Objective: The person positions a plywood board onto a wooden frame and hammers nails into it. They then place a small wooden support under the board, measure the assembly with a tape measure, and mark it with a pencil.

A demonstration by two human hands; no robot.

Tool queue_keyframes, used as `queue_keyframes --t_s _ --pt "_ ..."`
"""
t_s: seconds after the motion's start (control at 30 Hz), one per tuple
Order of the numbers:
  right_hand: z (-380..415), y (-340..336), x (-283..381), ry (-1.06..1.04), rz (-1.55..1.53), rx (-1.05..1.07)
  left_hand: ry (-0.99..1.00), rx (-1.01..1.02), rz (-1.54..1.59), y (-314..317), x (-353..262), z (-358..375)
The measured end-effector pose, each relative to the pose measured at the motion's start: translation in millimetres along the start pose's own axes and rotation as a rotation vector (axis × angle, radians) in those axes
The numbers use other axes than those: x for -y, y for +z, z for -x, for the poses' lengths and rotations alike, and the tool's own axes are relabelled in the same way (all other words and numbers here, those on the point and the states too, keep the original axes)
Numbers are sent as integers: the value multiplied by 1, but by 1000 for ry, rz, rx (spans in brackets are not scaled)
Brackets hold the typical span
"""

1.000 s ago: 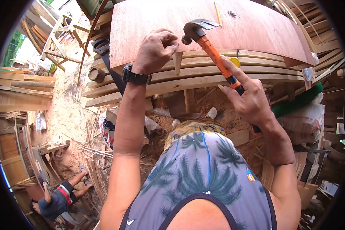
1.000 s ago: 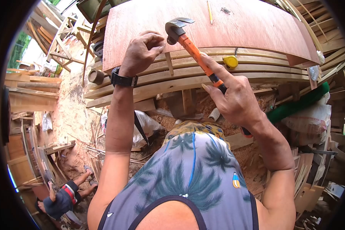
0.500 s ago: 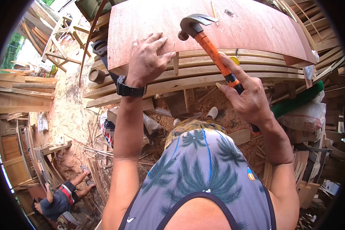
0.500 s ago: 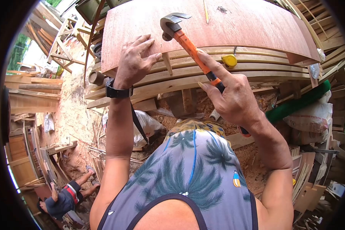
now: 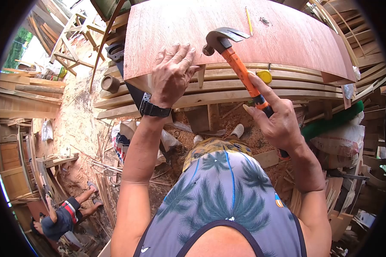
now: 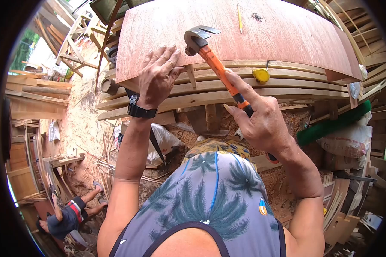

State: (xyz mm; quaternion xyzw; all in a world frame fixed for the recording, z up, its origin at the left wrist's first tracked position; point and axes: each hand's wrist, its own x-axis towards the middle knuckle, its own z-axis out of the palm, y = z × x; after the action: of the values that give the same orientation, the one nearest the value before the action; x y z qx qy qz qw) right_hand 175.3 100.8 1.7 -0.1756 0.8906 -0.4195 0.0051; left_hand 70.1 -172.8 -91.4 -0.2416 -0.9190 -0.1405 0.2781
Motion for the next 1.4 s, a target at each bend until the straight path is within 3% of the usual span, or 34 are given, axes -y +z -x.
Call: queue_keyframes --t_s 0.1,0.23,0.33,0.47,0.67,1.4 --pt "1 6 -9 -116 -37 -70 17 -10 -13 0 -1 -1" --pt "13 5 -6 -37 -65 -47 33 -10 -31 1 1 -1" --pt "34 1 10 474 -601 63 26 -14 -11 0 1 0" --pt "46 6 5 578 -891 127 -1 -14 27 -2 -2 -2" --pt "39 40 -6 646 -1293 -98 -20 -8 44 -1 -3 -3" --pt "35 52 -7 605 -1247 -56 -35 0 60 1 -3 -2"
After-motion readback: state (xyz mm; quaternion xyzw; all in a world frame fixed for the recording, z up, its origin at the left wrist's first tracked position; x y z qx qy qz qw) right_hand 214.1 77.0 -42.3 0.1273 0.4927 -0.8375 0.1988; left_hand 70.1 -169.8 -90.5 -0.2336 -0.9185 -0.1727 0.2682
